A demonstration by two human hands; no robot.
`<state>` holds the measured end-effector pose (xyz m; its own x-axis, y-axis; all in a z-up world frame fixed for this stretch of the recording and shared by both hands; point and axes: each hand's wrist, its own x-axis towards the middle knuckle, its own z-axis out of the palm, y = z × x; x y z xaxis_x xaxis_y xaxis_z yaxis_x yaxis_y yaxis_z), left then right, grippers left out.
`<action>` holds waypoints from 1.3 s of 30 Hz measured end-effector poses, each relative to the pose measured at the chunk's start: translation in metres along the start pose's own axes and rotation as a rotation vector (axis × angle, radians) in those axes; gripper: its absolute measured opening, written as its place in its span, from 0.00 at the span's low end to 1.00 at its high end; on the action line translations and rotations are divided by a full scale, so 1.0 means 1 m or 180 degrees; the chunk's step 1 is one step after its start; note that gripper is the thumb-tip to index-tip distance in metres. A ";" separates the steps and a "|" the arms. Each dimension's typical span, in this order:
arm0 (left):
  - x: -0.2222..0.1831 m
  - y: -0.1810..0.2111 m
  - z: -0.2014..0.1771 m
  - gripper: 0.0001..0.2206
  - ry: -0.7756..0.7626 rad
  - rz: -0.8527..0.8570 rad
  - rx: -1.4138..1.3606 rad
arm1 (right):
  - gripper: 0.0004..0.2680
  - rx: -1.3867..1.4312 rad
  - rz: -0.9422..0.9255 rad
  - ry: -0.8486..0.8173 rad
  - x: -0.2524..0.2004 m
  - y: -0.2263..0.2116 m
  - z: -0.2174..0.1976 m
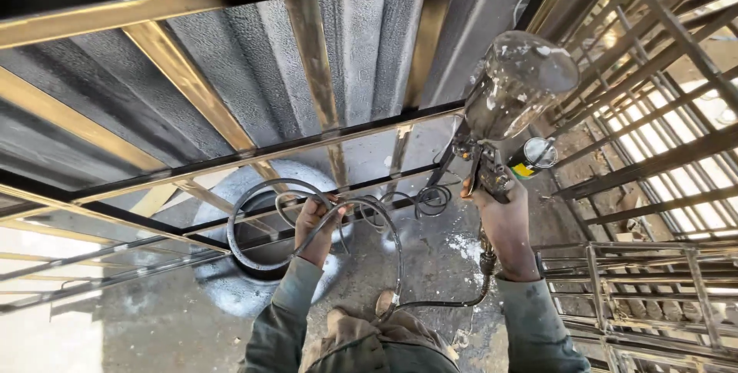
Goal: Spray painting a metal gate frame with a pneumatic spray gun
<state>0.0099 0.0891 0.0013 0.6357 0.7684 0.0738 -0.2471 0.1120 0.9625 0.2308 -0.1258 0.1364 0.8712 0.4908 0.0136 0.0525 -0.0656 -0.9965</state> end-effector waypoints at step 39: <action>-0.003 -0.057 -0.014 0.10 0.0268 -0.0546 -0.1104 | 0.09 -0.0459 0.0688 0.0406 -0.012 -0.038 0.020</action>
<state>0.0125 0.0892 -0.0576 0.6305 0.7675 -0.1159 -0.3842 0.4383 0.8126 0.2086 -0.1114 0.1723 0.9236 0.3394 -0.1784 -0.0801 -0.2841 -0.9554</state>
